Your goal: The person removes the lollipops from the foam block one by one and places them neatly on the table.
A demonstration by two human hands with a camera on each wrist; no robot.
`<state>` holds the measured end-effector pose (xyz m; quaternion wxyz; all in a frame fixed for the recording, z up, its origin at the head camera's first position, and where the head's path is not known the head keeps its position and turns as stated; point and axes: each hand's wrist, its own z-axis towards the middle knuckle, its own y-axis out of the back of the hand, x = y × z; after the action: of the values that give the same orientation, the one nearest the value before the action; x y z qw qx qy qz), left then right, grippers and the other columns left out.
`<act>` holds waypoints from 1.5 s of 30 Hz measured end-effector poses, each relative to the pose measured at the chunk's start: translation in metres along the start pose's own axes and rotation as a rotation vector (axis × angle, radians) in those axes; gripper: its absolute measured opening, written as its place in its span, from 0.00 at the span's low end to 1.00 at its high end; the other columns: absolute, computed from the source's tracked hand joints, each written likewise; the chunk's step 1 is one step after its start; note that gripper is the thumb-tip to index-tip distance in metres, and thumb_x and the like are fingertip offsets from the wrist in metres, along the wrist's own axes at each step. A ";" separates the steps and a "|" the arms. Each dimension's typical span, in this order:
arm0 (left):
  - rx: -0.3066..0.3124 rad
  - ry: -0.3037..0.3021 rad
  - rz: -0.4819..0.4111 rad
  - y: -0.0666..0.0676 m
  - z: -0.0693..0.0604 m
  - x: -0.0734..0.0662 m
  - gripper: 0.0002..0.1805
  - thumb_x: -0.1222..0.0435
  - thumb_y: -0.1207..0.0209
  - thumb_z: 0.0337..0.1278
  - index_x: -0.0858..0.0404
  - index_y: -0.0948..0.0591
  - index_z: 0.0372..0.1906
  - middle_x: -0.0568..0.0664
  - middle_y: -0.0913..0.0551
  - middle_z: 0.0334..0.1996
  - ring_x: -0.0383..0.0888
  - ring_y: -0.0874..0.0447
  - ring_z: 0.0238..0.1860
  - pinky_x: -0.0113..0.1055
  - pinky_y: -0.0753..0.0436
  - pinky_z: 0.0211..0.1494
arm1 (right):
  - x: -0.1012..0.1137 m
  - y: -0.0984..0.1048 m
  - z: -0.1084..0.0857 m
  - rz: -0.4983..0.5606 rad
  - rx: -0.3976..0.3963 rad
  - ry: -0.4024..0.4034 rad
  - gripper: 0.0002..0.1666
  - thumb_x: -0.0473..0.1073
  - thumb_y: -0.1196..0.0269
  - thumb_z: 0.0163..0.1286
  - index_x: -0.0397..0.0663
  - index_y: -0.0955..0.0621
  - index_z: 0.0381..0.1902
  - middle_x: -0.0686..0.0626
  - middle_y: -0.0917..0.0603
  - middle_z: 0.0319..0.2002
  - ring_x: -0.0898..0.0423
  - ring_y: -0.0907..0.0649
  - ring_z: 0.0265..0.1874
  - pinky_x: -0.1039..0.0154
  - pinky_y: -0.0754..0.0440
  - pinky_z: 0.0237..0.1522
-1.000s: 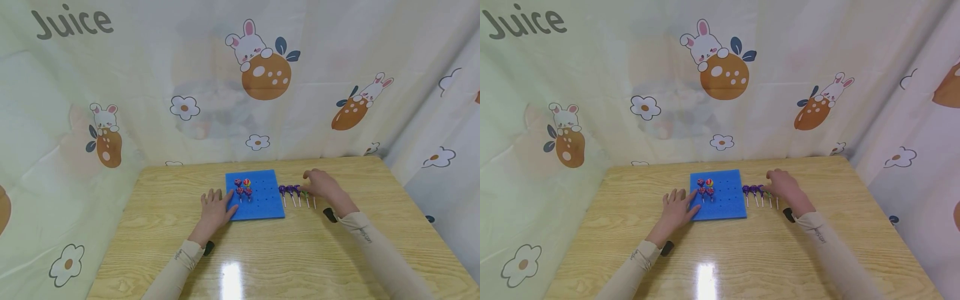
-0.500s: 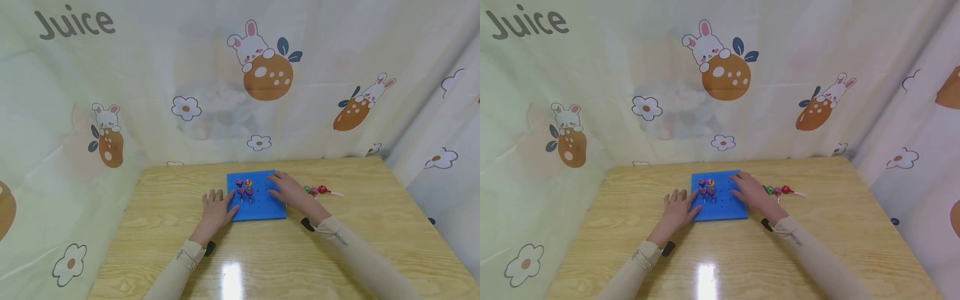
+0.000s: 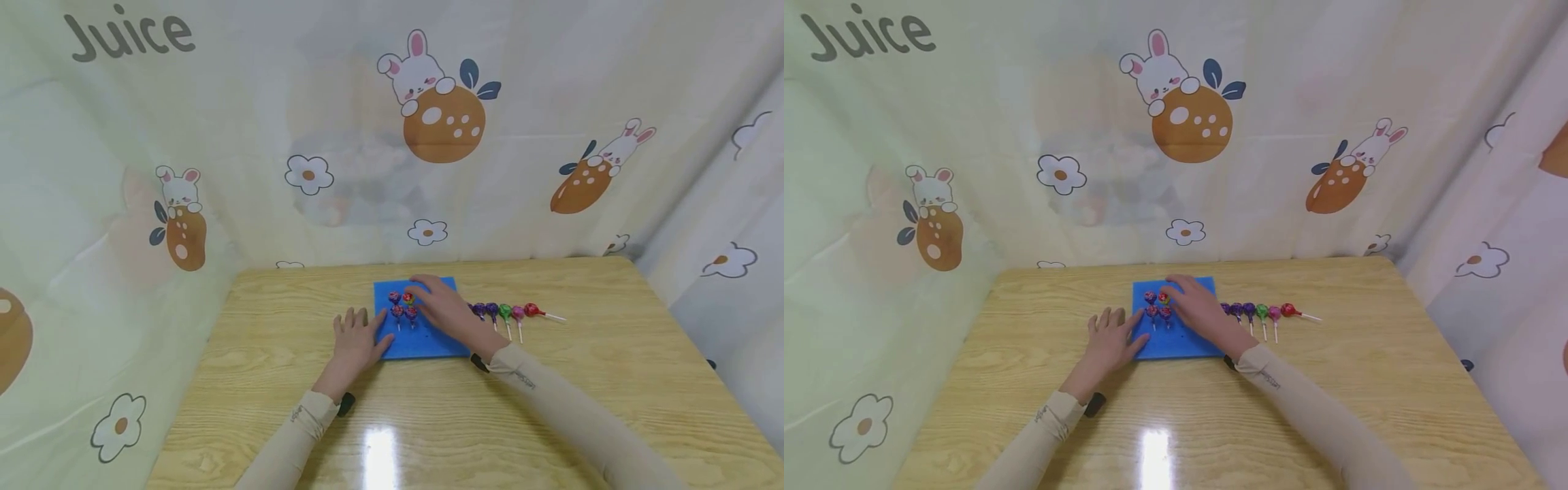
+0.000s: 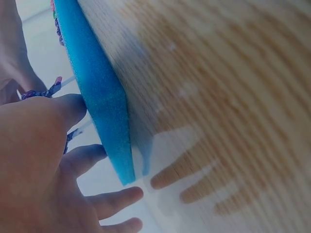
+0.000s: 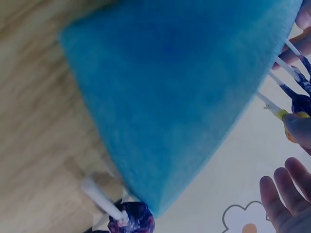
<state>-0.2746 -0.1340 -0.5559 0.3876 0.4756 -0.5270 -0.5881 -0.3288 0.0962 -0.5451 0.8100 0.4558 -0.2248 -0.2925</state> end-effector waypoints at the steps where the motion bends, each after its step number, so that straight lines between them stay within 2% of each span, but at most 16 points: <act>1: 0.000 -0.001 -0.001 0.000 0.000 0.000 0.34 0.38 0.54 0.72 0.43 0.37 0.77 0.62 0.34 0.73 0.67 0.44 0.76 0.67 0.46 0.75 | 0.000 0.000 0.000 -0.001 0.001 -0.002 0.22 0.37 0.33 0.69 0.46 0.20 0.60 0.39 0.24 0.64 0.42 0.24 0.65 0.46 0.24 0.65; 8: -0.008 -0.007 -0.007 0.003 0.000 -0.002 0.34 0.38 0.53 0.71 0.44 0.36 0.77 0.62 0.33 0.72 0.68 0.44 0.76 0.67 0.47 0.74 | 0.002 0.002 0.004 -0.008 -0.012 -0.013 0.20 0.37 0.35 0.70 0.47 0.21 0.59 0.41 0.24 0.63 0.44 0.24 0.65 0.48 0.23 0.64; 15: -0.012 -0.008 -0.010 0.003 -0.001 -0.002 0.34 0.39 0.53 0.72 0.45 0.35 0.77 0.63 0.33 0.72 0.68 0.44 0.76 0.67 0.46 0.74 | 0.005 0.013 0.009 0.008 -0.074 -0.041 0.20 0.38 0.33 0.69 0.47 0.19 0.58 0.42 0.22 0.61 0.45 0.22 0.62 0.47 0.20 0.59; 23: -0.023 -0.019 0.003 0.000 -0.002 -0.002 0.34 0.38 0.53 0.72 0.45 0.35 0.77 0.63 0.32 0.71 0.68 0.42 0.75 0.68 0.44 0.73 | 0.002 0.021 0.007 0.002 -0.034 -0.064 0.21 0.40 0.34 0.70 0.51 0.20 0.60 0.44 0.21 0.61 0.47 0.22 0.62 0.49 0.20 0.60; 27: -0.017 -0.017 0.014 -0.002 -0.001 -0.002 0.34 0.38 0.54 0.72 0.44 0.36 0.77 0.62 0.32 0.71 0.67 0.42 0.75 0.67 0.44 0.73 | 0.001 0.033 0.006 0.048 0.030 -0.116 0.21 0.40 0.34 0.71 0.51 0.20 0.61 0.45 0.21 0.60 0.47 0.22 0.62 0.50 0.21 0.62; 32: -0.015 -0.017 0.009 -0.002 0.000 -0.001 0.33 0.39 0.53 0.72 0.43 0.36 0.77 0.62 0.32 0.71 0.67 0.43 0.75 0.67 0.44 0.73 | -0.006 0.045 0.005 0.143 0.203 -0.238 0.19 0.42 0.37 0.73 0.49 0.19 0.61 0.44 0.21 0.59 0.46 0.22 0.61 0.47 0.22 0.62; 36: -0.014 -0.013 -0.002 -0.001 0.000 0.000 0.34 0.39 0.53 0.72 0.43 0.36 0.77 0.62 0.32 0.71 0.67 0.43 0.76 0.67 0.45 0.74 | -0.014 0.051 0.005 0.239 0.311 -0.267 0.17 0.42 0.37 0.73 0.46 0.17 0.57 0.42 0.19 0.57 0.44 0.21 0.59 0.46 0.22 0.62; 41: -0.014 -0.020 -0.010 -0.001 -0.001 0.001 0.34 0.39 0.54 0.72 0.44 0.37 0.77 0.62 0.33 0.72 0.67 0.44 0.76 0.67 0.46 0.74 | -0.025 0.060 0.000 0.313 0.363 -0.239 0.17 0.39 0.37 0.72 0.40 0.17 0.56 0.40 0.18 0.55 0.40 0.20 0.57 0.44 0.22 0.60; 45: -0.021 -0.028 -0.014 -0.002 -0.001 0.000 0.34 0.39 0.53 0.72 0.44 0.37 0.77 0.63 0.32 0.72 0.67 0.43 0.76 0.68 0.45 0.74 | -0.038 0.070 -0.012 0.348 0.380 -0.260 0.18 0.38 0.37 0.72 0.39 0.18 0.58 0.39 0.18 0.55 0.38 0.20 0.57 0.43 0.23 0.59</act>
<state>-0.2735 -0.1344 -0.5581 0.3810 0.4669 -0.5228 -0.6029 -0.3298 0.1581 -0.4937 0.7125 0.5128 -0.4524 -0.1574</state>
